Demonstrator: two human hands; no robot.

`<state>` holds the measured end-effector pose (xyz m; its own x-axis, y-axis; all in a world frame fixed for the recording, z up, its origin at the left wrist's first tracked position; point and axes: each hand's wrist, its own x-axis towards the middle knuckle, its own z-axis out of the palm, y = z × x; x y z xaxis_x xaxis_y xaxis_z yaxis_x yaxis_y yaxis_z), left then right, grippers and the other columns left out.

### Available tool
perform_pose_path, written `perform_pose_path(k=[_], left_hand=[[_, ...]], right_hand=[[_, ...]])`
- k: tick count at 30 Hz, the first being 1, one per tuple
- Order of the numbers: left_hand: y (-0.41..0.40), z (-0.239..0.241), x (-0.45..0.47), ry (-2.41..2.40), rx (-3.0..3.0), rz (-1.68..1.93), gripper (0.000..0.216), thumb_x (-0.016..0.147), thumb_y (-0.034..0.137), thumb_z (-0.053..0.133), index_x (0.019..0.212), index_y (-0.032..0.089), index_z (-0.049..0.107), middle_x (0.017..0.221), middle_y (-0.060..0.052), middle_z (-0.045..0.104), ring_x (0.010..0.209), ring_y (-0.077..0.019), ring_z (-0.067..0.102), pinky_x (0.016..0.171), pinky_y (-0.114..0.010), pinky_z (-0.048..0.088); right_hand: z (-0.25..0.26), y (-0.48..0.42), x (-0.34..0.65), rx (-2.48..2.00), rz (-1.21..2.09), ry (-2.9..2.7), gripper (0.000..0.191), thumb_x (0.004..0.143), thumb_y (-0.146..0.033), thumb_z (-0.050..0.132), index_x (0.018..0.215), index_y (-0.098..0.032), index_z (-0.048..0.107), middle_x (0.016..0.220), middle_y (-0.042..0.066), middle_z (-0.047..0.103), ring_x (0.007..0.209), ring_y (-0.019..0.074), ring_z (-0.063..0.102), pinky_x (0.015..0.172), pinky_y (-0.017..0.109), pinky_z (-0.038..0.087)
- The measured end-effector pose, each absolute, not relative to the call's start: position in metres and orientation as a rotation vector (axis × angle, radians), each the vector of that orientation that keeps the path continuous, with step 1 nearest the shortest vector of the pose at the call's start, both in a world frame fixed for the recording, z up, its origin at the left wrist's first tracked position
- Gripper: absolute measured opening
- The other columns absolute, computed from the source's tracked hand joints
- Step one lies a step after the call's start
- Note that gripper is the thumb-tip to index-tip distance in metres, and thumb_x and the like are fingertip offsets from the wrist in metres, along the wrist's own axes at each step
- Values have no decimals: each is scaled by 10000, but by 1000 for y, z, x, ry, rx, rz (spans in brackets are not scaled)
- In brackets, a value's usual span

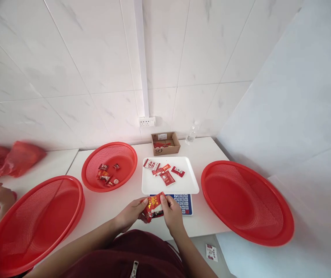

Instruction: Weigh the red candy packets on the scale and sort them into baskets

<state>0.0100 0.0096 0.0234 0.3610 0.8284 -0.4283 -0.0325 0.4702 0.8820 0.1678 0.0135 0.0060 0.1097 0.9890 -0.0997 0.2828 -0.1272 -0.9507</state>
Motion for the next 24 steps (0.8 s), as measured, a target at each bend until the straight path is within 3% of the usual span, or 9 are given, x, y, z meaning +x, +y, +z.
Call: perform_pose_path(k=[5,9,13,17,24], left_hand=[[14,31,12,1045,847,664,624,683,696,561,920,121,604,785,-46,616,667,-128,552,626,-297,477],[15,31,11,1019,920,575,593,602,640,686,851,111,588,685,-32,621,644,-139,576,653,-307,458],[15,25,10,1030,953,611,576,617,662,657,791,119,579,622,-22,614,576,-129,563,627,-303,443],[15,23,7,1025,954,600,575,629,622,679,879,108,620,714,-34,634,635,-125,562,654,-286,435],[18,18,4,1031,958,741,455,680,535,689,859,123,623,663,5,594,572,-86,469,553,-222,351]], right_hand=[[13,18,167,-1594,937,-1358,527,786,-704,378,556,-230,402,505,-28,464,515,136,421,514,262,345],[18,20,166,-1597,844,-1421,504,807,-675,372,567,-233,376,486,-44,426,502,127,395,520,264,317],[14,22,169,-1529,1091,-1334,495,799,-663,405,571,-224,392,500,-51,411,503,119,395,501,253,331],[7,22,172,-1434,1508,-1281,458,761,-657,477,672,-208,485,547,-47,478,476,111,414,448,243,331],[0,20,172,-1439,1563,-1373,437,733,-628,528,767,-194,570,604,-27,527,503,111,430,465,240,362]])
